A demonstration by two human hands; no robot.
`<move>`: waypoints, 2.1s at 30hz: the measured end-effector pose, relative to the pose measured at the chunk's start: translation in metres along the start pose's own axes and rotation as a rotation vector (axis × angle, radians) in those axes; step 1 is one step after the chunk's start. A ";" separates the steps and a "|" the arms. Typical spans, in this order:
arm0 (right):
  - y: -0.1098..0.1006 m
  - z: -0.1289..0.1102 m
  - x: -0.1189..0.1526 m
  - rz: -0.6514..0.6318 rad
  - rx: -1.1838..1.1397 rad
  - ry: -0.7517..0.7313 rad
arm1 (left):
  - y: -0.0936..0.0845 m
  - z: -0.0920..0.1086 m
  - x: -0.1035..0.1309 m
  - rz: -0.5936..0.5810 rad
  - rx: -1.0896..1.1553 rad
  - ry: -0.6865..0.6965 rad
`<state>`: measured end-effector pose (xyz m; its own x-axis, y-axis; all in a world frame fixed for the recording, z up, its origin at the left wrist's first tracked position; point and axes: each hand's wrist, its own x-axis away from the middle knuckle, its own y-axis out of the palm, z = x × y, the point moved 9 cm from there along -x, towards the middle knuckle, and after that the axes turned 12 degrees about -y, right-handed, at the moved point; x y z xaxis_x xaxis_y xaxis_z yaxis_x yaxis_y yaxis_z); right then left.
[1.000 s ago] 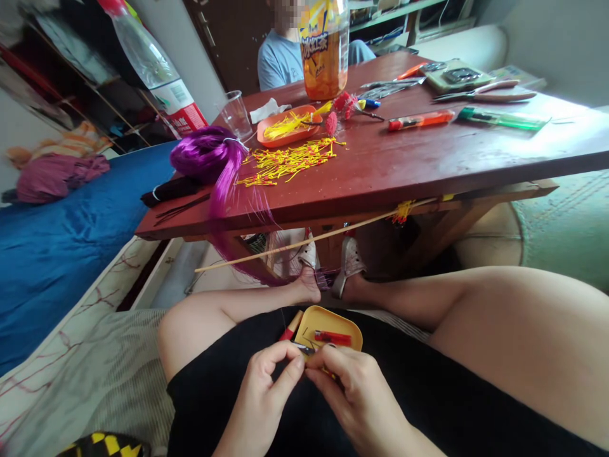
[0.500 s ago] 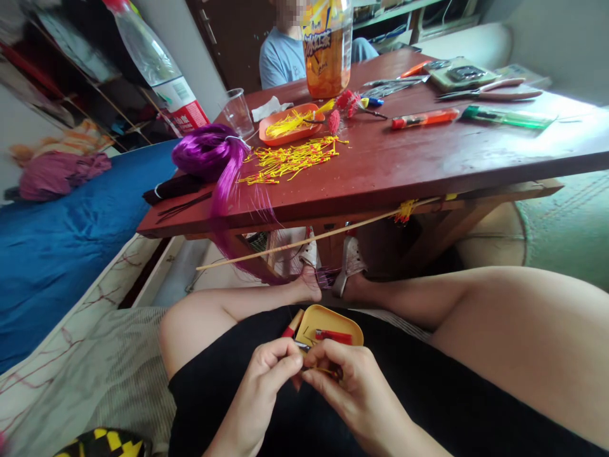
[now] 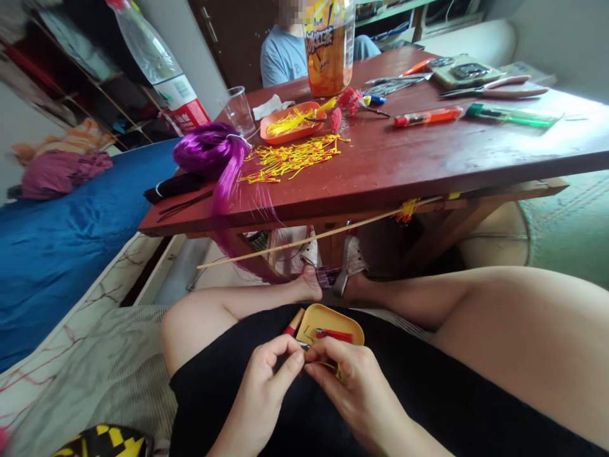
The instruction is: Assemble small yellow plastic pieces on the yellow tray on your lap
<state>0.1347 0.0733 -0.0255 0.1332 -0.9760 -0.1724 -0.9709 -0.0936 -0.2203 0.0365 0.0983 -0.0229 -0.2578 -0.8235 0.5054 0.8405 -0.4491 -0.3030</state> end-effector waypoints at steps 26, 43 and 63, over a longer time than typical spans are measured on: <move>-0.007 -0.005 -0.003 0.067 -0.070 -0.104 | 0.000 -0.005 0.003 0.052 0.109 -0.001; -0.003 -0.001 0.003 0.071 -0.037 -0.032 | -0.001 0.025 0.019 0.360 -0.313 0.398; -0.005 0.018 0.004 0.054 -0.039 0.040 | 0.008 -0.011 -0.013 0.186 0.056 0.046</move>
<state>0.1434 0.0738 -0.0424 0.0732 -0.9868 -0.1443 -0.9836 -0.0475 -0.1741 0.0411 0.1014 -0.0405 -0.1160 -0.9062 0.4067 0.9004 -0.2688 -0.3421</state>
